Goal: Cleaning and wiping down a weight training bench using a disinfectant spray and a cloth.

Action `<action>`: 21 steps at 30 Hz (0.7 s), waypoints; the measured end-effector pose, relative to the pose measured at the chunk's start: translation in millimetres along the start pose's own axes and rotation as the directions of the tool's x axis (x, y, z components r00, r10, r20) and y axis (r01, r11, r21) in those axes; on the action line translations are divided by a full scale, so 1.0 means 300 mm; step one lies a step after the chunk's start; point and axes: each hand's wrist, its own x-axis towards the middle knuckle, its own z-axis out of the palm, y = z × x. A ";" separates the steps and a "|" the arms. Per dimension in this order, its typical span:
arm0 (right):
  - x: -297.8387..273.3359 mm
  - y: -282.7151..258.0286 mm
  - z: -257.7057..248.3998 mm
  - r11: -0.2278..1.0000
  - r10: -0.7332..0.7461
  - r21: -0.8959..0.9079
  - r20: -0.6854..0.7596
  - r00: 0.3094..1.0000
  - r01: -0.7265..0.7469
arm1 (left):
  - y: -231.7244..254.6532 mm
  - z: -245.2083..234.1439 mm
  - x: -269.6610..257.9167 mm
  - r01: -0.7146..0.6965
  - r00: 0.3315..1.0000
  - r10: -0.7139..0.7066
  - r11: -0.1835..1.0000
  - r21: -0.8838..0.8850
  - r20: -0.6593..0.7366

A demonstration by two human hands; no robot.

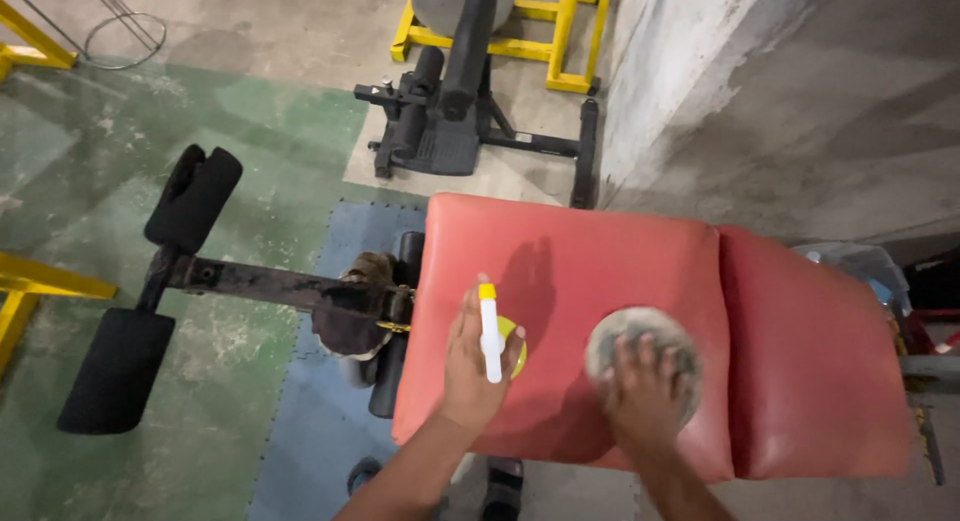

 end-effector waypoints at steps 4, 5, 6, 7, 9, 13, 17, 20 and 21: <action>-0.105 -0.072 -0.095 0.931 -0.326 0.115 -0.173 0.929 0.348 | -0.037 0.033 0.022 -0.084 0.995 0.084 0.996 0.002 -0.061; -0.117 -0.074 -0.087 0.873 -0.403 0.154 -0.306 0.863 0.462 | -0.045 0.040 0.023 -0.077 0.994 0.080 0.996 0.041 -0.070; -0.083 -0.042 -0.049 0.870 -0.408 0.157 -0.300 0.862 0.466 | -0.050 0.042 0.021 -0.069 0.995 0.072 0.997 0.044 -0.071; -0.048 -0.012 -0.008 0.878 -0.435 0.132 -0.180 0.882 0.460 | -0.058 0.044 0.020 -0.088 0.995 0.092 0.992 0.095 -0.035; 0.067 0.031 0.050 0.880 -0.459 0.106 -0.058 0.887 0.463 | -0.071 0.050 0.032 -0.106 0.994 0.108 0.983 0.149 -0.004; 0.286 0.004 0.000 0.938 -0.341 0.033 -0.076 0.937 0.344 | -0.066 0.032 0.046 -0.192 0.981 0.191 0.953 0.235 0.031; 0.503 -0.063 -0.024 0.972 0.025 0.232 0.070 0.997 -0.041 | -0.059 0.030 0.075 -0.232 0.973 0.226 0.938 0.258 0.050; 0.620 -0.168 0.018 0.969 0.089 0.228 0.017 0.996 -0.091 | -0.085 0.049 0.075 -0.233 0.972 0.216 0.929 0.288 0.090; 0.652 -0.210 0.018 0.969 0.081 0.231 0.026 0.996 -0.084 | -0.082 0.050 0.068 -0.223 0.975 0.206 0.929 0.295 0.088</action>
